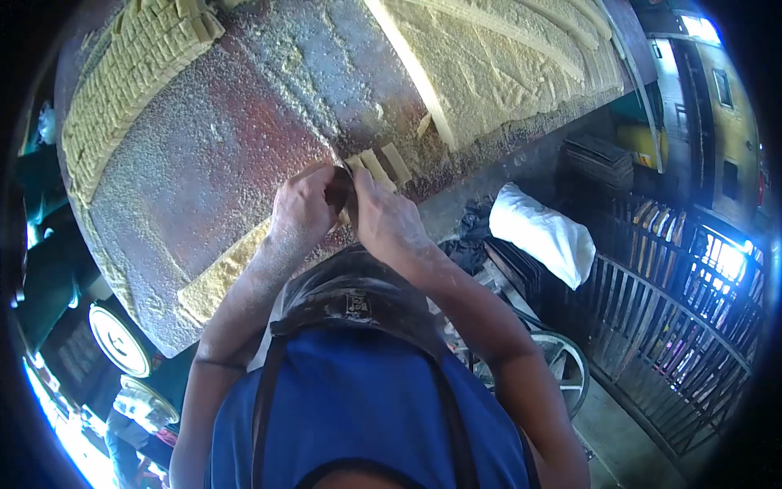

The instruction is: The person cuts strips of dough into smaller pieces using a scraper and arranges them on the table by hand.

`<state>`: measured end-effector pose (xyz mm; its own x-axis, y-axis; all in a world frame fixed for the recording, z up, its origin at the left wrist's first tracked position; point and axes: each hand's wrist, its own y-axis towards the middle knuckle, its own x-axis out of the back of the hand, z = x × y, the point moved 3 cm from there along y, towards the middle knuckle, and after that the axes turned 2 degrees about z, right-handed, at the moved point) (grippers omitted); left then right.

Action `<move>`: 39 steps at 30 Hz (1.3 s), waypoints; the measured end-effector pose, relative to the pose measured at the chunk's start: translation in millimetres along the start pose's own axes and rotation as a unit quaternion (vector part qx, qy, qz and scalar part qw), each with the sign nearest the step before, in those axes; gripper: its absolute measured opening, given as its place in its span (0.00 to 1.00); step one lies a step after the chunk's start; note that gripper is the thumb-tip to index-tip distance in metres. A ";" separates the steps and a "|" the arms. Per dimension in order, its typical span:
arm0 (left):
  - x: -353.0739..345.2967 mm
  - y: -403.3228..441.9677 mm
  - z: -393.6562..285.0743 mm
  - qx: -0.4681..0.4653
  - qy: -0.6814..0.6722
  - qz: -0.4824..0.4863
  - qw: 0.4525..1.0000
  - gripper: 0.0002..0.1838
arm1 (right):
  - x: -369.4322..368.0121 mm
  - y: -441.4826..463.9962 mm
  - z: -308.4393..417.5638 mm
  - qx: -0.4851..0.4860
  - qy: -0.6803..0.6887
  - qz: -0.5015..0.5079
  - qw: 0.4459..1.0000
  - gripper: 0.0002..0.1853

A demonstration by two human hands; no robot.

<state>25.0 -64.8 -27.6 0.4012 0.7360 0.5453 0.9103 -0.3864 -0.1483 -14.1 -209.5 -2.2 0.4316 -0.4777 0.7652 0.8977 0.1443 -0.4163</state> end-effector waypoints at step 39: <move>16.7 -23.4 17.0 -0.023 -0.039 -0.002 0.999 0.13 | 32.8 -40.1 52.1 -0.078 0.010 0.082 0.994 0.12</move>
<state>12.2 -34.0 -29.1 0.4068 0.7779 0.4790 0.9067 -0.4078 -0.1078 -31.3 -185.8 65.2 0.5669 -0.4771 0.6715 0.7904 0.0855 -0.6066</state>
